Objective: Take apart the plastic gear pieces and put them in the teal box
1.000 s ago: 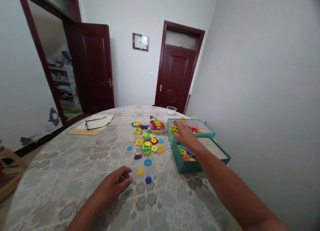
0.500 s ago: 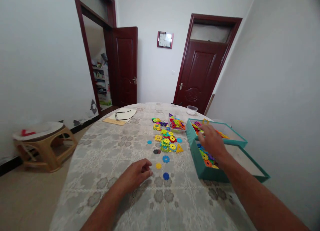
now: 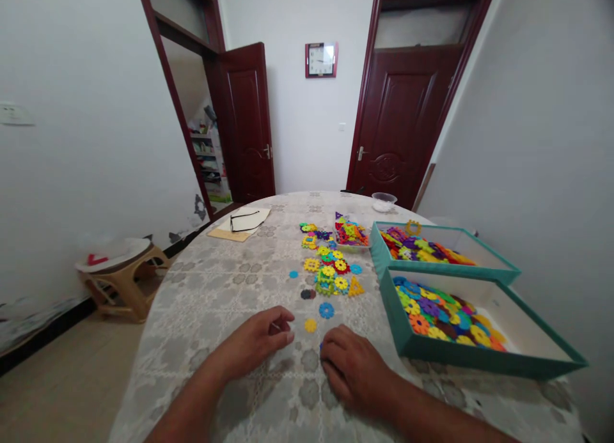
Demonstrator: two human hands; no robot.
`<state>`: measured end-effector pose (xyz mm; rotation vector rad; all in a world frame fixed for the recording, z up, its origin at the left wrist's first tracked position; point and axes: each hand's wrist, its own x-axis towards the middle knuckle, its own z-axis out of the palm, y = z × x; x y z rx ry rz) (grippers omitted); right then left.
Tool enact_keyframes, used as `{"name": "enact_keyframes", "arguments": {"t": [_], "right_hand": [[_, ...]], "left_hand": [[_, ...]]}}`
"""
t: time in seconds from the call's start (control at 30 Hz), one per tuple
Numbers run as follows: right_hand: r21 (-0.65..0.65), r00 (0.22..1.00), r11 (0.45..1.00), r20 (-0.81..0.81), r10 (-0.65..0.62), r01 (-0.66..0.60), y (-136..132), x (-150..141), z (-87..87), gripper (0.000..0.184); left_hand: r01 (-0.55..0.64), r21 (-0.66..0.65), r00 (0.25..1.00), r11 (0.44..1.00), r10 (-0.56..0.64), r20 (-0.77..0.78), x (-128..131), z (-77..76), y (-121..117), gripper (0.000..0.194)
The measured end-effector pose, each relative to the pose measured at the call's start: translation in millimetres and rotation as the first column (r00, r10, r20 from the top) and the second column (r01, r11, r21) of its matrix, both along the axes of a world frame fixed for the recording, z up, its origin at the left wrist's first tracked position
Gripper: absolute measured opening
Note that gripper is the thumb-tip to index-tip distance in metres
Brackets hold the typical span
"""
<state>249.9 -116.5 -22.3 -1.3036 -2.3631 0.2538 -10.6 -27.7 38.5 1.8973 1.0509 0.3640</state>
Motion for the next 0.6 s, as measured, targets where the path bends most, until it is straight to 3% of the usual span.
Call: {"name": "enact_keyframes", "arguments": {"t": [0.17, 0.27, 0.43, 0.5, 0.6], "right_hand": [[-0.054, 1.000, 0.998, -0.015, -0.021, 0.020, 0.1, -4.0, -2.4, 0.010], [-0.054, 0.999, 0.998, -0.004, -0.044, 0.044, -0.2, -6.8, -1.2, 0.012], [-0.044, 0.999, 0.998, 0.024, -0.035, 0.036, 5.6, -6.8, -11.3, 0.014], [0.001, 0.999, 1.000, 0.032, -0.028, 0.028, 11.0, -6.9, -24.0, 0.017], [0.111, 0.999, 0.994, 0.027, -0.028, 0.024, 18.8, -9.0, -47.1, 0.019]], "left_hand": [[0.054, -0.019, 0.965, 0.998, -0.057, -0.257, -8.3, 40.5, 17.8, 0.051], [0.054, 0.200, 0.952, 0.978, 0.010, -0.307, 5.3, 49.9, 50.1, 0.057], [0.046, 0.567, 0.951, 0.822, 0.139, -0.278, 65.9, 39.7, 132.5, 0.059], [0.069, 0.649, 0.932, 0.758, 0.183, -0.313, 94.4, 30.8, 167.9, 0.057], [0.029, 0.669, 0.851, 0.743, 0.333, -0.407, 131.0, 16.0, 217.7, 0.058]]}}
